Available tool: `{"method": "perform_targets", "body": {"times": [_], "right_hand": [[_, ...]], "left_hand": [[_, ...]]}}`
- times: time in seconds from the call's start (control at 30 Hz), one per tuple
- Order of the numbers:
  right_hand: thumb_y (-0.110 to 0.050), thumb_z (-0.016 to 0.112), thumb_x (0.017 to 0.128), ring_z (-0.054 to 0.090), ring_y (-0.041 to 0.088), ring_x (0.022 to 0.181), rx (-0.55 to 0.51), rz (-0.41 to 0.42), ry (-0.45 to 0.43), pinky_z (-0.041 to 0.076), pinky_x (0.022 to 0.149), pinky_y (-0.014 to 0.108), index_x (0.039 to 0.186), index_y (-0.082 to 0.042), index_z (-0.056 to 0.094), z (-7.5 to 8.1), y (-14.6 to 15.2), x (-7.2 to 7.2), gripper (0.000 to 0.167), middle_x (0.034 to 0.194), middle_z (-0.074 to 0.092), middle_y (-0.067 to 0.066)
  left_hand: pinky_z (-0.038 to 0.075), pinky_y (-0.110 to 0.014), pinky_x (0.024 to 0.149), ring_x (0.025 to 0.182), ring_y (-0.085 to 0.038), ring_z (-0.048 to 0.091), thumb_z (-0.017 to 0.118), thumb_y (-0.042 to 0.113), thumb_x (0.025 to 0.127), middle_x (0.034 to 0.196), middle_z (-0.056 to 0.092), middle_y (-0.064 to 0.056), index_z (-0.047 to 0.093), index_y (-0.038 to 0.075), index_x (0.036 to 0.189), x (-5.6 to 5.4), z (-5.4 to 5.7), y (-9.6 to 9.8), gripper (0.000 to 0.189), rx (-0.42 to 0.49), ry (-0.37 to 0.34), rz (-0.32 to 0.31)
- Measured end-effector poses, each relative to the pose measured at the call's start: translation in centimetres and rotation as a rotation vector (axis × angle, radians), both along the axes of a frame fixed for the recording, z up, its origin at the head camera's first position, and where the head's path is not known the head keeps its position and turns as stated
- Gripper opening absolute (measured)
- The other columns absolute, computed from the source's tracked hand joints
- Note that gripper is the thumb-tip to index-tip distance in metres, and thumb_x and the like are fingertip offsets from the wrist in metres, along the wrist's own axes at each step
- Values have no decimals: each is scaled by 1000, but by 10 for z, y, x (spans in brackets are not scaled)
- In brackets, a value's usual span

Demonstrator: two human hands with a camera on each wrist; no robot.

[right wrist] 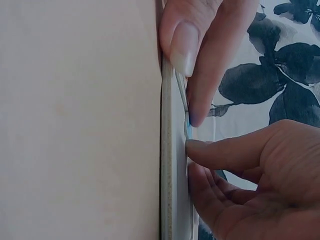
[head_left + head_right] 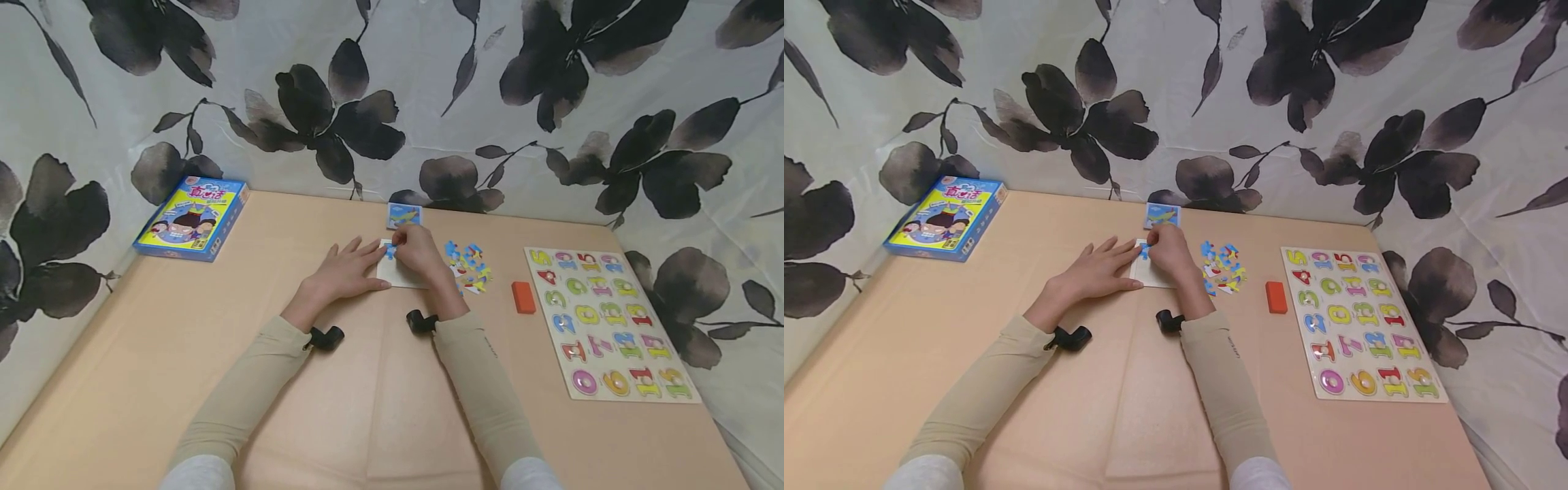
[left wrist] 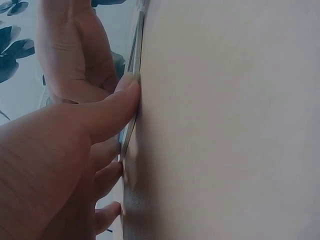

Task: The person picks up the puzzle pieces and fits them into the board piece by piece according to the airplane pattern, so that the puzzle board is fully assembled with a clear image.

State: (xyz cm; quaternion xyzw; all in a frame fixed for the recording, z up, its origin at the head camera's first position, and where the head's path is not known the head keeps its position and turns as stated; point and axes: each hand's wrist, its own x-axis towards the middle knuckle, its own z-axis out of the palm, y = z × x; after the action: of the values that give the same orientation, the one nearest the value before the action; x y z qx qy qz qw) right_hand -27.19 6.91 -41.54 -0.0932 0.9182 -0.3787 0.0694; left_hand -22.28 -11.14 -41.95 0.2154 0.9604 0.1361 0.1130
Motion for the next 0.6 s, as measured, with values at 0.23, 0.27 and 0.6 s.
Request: {"method": "perform_targets", "body": {"times": [0.23, 0.27, 0.6], "right_hand": [[3, 64, 82, 53, 22, 79, 31, -23, 23, 42, 64, 28, 93, -2, 67, -2, 0, -1, 12, 85, 57, 9], [3, 64, 82, 53, 23, 79, 32, -22, 25, 42, 64, 28, 93, -1, 67, -3, 1, -1, 12, 85, 57, 9], [-2, 65, 84, 54, 24, 86, 16, 51, 32, 45, 73, 32, 101, -5, 68, -1, 29, -4, 17, 95, 63, 10]], "left_hand": [[12, -71, 117, 155, -36, 12, 53, 64, 93, 167, 21, 4, 29, 27, 158, -1, -1, 0, 78, -2, 1, -5], [12, -71, 117, 155, -36, 12, 53, 63, 93, 167, 21, 3, 29, 27, 158, -2, -1, 0, 78, -2, 0, -6], [12, -70, 118, 155, -36, 13, 55, 62, 93, 167, 22, 3, 30, 27, 157, 0, 5, 2, 77, -3, -14, 3]]}}
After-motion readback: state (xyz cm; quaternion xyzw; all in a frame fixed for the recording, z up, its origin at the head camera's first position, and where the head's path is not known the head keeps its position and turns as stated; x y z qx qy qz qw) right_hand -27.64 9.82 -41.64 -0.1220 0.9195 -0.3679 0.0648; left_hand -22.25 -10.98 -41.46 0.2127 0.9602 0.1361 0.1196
